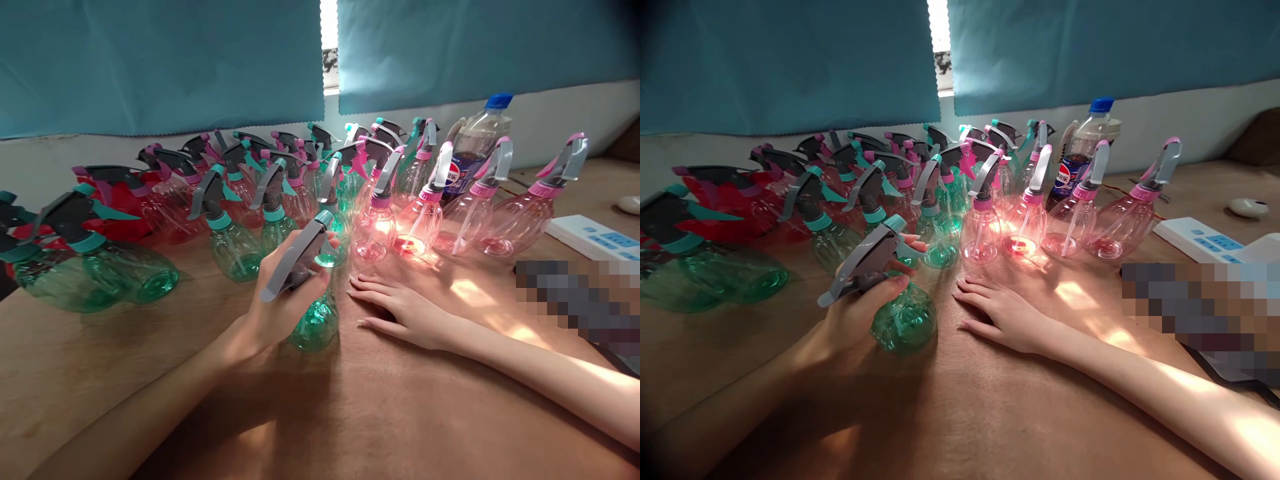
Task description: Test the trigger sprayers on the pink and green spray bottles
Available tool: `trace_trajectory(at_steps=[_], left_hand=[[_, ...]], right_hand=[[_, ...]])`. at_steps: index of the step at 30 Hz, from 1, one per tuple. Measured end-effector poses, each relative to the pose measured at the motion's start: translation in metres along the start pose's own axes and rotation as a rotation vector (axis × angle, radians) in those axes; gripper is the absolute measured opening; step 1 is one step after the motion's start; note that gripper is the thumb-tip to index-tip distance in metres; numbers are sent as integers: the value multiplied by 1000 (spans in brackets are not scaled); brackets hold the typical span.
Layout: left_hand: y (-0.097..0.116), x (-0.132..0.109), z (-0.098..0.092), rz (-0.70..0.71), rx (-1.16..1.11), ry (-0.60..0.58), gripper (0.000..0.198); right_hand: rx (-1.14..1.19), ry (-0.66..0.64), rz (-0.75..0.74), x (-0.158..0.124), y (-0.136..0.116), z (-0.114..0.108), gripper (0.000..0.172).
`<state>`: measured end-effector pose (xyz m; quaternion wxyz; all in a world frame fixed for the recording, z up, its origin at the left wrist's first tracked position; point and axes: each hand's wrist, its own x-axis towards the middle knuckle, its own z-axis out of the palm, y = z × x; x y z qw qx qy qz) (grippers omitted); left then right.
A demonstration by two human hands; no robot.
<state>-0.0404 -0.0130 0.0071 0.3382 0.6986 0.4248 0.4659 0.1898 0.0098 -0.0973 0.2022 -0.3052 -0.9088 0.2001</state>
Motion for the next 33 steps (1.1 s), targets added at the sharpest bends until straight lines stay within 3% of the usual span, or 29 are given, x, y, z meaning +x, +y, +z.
trace_trajectory(at_steps=[9, 19, 33], left_hand=[[4, 1, -1, -20, -61, -34, 34], [5, 3, -5, -30, 6, -40, 13], [3, 0, -7, -46, 51, -24, 11]], right_hand=[[34, 19, 12, -1, 1, 2, 55], [16, -10, 24, 0, 1, 1, 56], [42, 2, 33, -1, 0, 0, 55]])
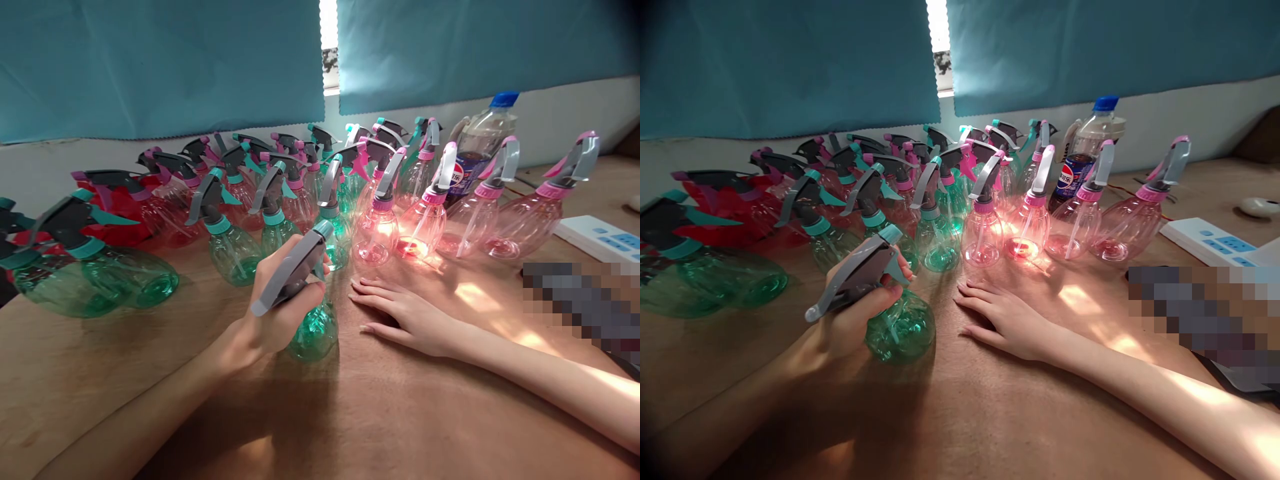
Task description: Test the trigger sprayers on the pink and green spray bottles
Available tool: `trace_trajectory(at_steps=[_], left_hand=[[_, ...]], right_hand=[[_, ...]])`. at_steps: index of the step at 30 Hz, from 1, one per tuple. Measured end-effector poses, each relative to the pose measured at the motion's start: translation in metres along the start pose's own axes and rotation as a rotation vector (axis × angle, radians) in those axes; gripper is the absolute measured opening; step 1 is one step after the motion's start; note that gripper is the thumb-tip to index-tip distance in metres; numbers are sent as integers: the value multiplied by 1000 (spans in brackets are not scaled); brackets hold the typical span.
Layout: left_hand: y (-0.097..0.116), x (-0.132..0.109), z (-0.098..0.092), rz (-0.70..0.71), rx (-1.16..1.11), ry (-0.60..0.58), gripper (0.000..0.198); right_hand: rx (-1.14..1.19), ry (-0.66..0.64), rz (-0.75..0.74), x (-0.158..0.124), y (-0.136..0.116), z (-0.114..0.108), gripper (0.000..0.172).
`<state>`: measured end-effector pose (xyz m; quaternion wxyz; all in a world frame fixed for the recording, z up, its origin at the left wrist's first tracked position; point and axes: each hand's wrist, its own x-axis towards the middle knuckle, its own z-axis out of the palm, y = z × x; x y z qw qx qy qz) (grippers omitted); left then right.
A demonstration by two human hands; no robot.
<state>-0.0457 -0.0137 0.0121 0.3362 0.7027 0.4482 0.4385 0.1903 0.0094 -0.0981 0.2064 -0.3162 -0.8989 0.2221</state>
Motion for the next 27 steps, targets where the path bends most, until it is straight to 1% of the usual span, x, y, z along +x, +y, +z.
trace_trajectory(at_steps=[3, 5, 8, 10, 13, 19, 27], left_hand=[[0, 0, -1, 7, 31, 3, 11], [0, 1, -1, 24, 17, -11, 16], [-1, 3, 0, 69, -61, -5, 30], [-2, 4, 2, 77, -78, 8, 32], [-2, 4, 3, 57, -37, 22, 36], [1, 1, 3, 37, 22, 58, 35], [2, 0, 4, 8, -10, 38, 30]], right_hand=[[1, -2, -5, 0, -1, 0, 55], [-4, -8, -6, 1, -1, -1, 55], [-7, -8, -7, 1, -2, -1, 55], [-1, 3, -8, 1, -1, 0, 54], [-2, 5, -11, 1, -1, 0, 55], [-33, -22, 0, 0, 0, 0, 56], [-10, 7, 1, 0, -1, 0, 55]])
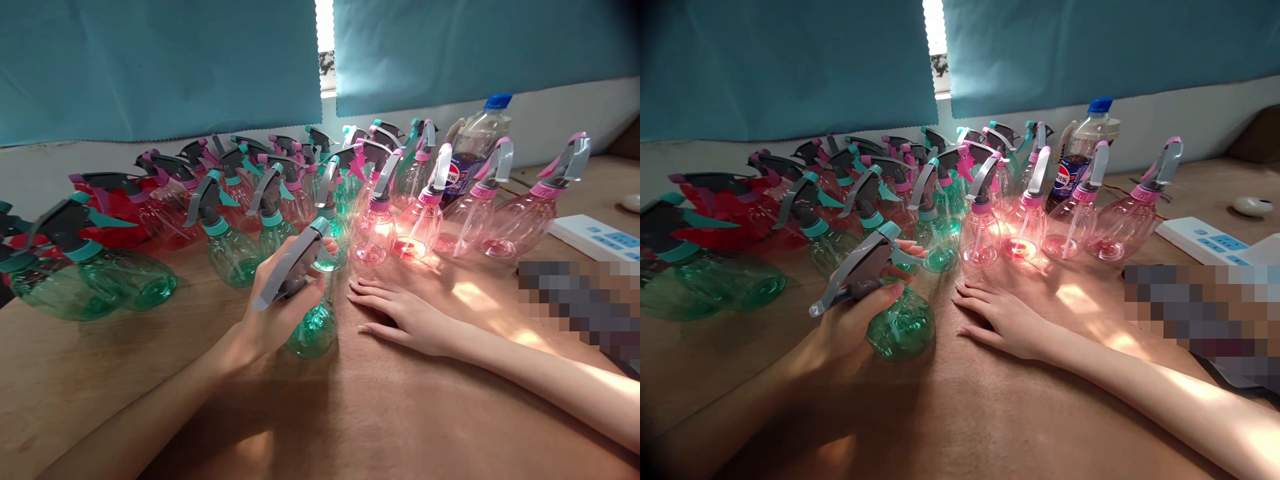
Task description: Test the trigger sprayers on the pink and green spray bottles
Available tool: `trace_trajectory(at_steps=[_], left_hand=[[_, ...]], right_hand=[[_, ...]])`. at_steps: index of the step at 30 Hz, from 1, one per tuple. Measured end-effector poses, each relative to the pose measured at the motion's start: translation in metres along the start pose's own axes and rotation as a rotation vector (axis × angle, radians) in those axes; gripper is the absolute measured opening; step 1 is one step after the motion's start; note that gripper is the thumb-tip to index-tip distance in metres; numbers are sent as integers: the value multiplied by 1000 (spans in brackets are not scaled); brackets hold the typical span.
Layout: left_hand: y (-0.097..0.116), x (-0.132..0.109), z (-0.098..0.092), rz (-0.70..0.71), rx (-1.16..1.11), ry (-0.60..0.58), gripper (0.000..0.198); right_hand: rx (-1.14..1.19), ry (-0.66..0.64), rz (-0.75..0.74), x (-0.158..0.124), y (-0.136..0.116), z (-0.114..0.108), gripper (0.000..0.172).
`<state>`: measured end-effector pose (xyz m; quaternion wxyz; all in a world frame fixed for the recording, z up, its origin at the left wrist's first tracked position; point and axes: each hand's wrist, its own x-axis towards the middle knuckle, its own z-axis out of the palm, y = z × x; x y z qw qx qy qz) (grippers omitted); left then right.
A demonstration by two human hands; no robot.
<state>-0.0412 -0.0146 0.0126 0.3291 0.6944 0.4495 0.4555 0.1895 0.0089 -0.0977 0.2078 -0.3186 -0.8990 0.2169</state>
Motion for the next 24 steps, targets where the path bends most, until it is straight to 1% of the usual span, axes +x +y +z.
trace_trajectory(at_steps=[6, 11, 18, 24], left_hand=[[-4, 2, -1, 9, -8, -25, 30], [-6, 2, -1, 24, -8, -21, 30], [-4, 2, -1, 36, 24, -8, 27], [-3, 2, 0, 28, 24, 2, 29]], right_hand=[[6, -4, -6, 0, 0, 0, 55], [15, 5, -4, 0, 1, 0, 55], [2, -14, -3, 0, -1, -1, 56], [14, 10, -13, 0, -1, -1, 54]])
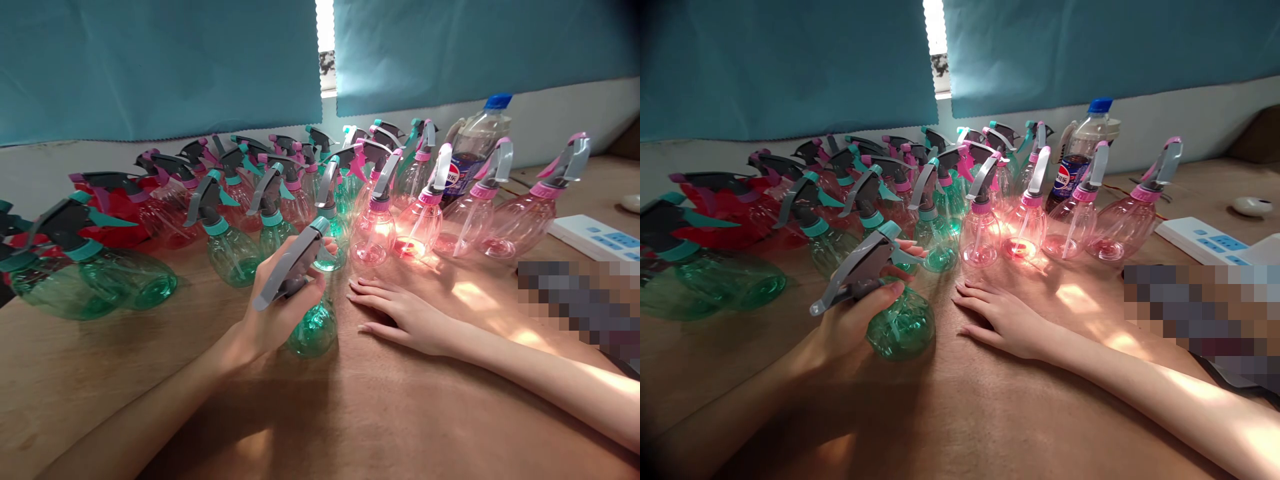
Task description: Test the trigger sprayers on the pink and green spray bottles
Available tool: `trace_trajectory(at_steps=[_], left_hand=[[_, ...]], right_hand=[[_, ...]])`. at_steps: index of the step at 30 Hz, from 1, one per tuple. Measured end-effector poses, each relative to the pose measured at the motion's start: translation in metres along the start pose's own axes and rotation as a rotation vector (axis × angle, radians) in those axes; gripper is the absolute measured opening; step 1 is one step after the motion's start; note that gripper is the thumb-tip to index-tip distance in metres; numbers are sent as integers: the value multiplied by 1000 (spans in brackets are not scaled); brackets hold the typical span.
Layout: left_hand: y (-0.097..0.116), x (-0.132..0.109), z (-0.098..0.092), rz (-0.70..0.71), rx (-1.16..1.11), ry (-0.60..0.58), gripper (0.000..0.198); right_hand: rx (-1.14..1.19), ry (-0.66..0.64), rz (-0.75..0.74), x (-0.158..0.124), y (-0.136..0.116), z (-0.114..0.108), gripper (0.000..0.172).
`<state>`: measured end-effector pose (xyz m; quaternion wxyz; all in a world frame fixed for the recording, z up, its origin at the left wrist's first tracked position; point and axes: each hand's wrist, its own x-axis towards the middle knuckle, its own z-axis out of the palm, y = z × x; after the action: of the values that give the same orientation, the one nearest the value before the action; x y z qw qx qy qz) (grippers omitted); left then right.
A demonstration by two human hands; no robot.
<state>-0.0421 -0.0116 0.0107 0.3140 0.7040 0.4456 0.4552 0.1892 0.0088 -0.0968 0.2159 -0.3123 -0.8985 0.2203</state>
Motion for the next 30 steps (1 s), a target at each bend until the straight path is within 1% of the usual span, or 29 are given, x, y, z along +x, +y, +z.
trace_trajectory(at_steps=[8, 12, 17, 25, 30], left_hand=[[4, -2, 2, -2, 15, 18, 27], [4, -3, 2, -6, -5, 21, 31], [2, -2, 1, -10, -22, 7, 33], [-1, 1, 0, 7, -15, -12, 30], [-1, 2, -2, -5, -45, -45, 29]], right_hand=[[-13, -16, 4, 0, 0, 0, 55], [-25, -39, 7, 0, 0, -1, 56], [-30, -40, 13, 0, 0, -1, 56], [-30, -32, 3, 0, 1, 0, 56], [-43, -40, 3, 0, 1, 0, 57]])
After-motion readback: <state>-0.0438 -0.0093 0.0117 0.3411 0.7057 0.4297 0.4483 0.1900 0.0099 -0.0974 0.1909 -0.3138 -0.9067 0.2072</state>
